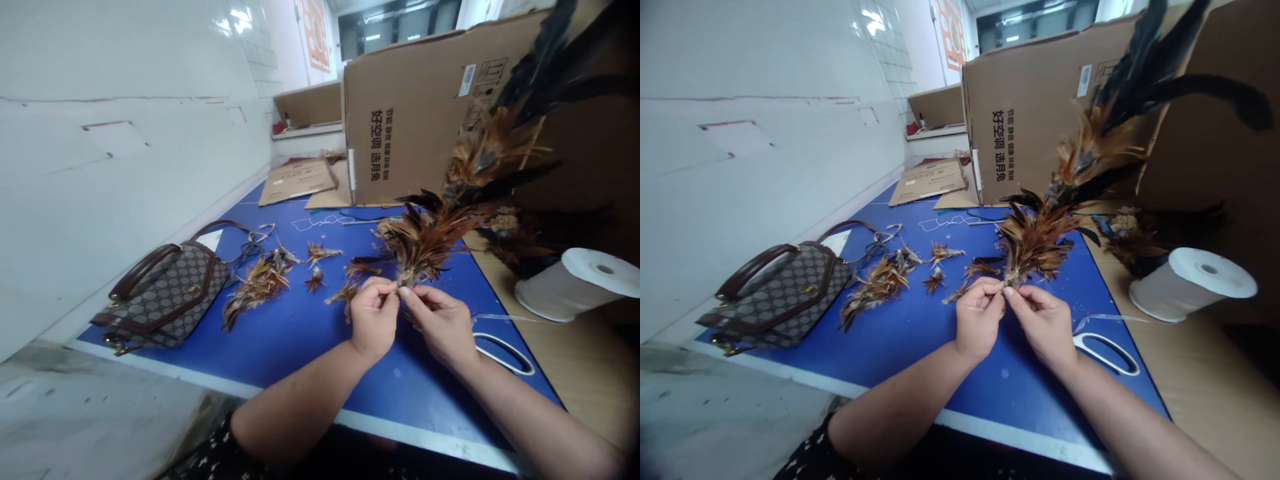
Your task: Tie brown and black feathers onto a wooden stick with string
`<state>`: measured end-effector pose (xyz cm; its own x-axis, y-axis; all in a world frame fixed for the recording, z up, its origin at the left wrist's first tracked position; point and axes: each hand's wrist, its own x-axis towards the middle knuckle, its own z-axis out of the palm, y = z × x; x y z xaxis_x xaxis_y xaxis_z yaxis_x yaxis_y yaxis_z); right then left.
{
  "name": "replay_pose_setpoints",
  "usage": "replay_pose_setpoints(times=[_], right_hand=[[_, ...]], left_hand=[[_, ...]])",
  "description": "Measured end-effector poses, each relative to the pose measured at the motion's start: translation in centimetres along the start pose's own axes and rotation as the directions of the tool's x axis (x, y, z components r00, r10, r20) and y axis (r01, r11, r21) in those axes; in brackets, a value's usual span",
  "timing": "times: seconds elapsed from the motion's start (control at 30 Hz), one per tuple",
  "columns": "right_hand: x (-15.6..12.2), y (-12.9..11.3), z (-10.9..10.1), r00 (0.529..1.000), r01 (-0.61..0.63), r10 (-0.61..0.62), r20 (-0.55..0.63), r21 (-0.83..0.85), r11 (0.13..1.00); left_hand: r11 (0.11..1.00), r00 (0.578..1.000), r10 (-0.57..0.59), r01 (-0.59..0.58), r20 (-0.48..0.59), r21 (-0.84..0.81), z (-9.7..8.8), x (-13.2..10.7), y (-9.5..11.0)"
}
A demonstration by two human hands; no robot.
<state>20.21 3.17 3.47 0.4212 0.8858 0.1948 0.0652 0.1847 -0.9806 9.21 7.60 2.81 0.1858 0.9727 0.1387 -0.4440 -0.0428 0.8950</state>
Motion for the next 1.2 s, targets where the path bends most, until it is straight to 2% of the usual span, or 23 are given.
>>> replay_pose_setpoints(times=[0.03, 0.1, 0.13, 0.23, 0.47, 0.57, 0.67, 0.77, 0.87, 1.0, 1.2], right_hand=[[0.0, 0.0, 0.0, 1.000, -0.002, 0.002, -0.009, 0.000, 1.000], [0.1, 0.0, 0.0, 1.000, -0.015, 0.015, -0.027, -0.010, 1.000], [0.1, 0.0, 0.0, 0.999, -0.026, 0.026, -0.030, -0.015, 1.000], [0.1, 0.3, -0.3, 0.999, -0.048, 0.048, -0.009, 0.002, 0.999], [0.5, 0.2, -1.1, 0.999, -0.006, 0.004, -0.037, -0.059, 0.998], [0.9, 0.0, -1.5, 1.000, -0.023, 0.022, -0.012, -0.070, 0.997], [1.3, 0.1, -1.8, 1.000, -0.028, 0.028, 0.010, -0.049, 0.998], [1.6, 0.6, -2.1, 1.000, 0.009, -0.009, 0.013, -0.042, 0.999], [1.8, 1.0, -2.3, 0.998, 0.051, -0.050, 0.028, -0.042, 0.998], [2.0, 1.0, -2.5, 0.995, 0.064, -0.057, 0.085, -0.085, 0.994], [2.1, 0.8, -2.7, 0.988, 0.104, -0.085, 0.126, -0.149, 0.983]], left_hand=[[0.992, 0.995, 0.096, -0.096, 0.003, 0.078, -0.1, 0.0, 0.0], [0.927, 0.953, 0.300, -0.301, 0.042, 0.224, -0.2, -0.2, 0.1], [0.899, 0.936, 0.346, -0.351, 0.064, 0.263, -0.2, -0.4, 0.1], [0.873, 0.919, 0.378, -0.393, 0.108, 0.289, -0.2, -0.7, 0.2], [0.901, 0.935, 0.317, -0.350, 0.162, 0.258, -0.1, -1.1, 0.3], [0.954, 0.969, 0.192, -0.222, 0.157, 0.201, -0.2, -0.8, -0.4], [0.999, 0.986, -0.041, 0.035, 0.165, 0.037, -0.6, 0.0, -1.0], [0.952, 0.940, -0.254, 0.284, 0.227, -0.111, -1.1, 0.8, -0.8], [0.879, 0.851, -0.381, 0.454, 0.361, -0.143, -1.5, 1.3, 0.0], [0.826, 0.778, -0.432, 0.544, 0.457, -0.147, -2.0, 1.6, 1.0], [0.803, 0.787, -0.446, 0.562, 0.426, -0.198, -2.5, 1.9, 1.3]])
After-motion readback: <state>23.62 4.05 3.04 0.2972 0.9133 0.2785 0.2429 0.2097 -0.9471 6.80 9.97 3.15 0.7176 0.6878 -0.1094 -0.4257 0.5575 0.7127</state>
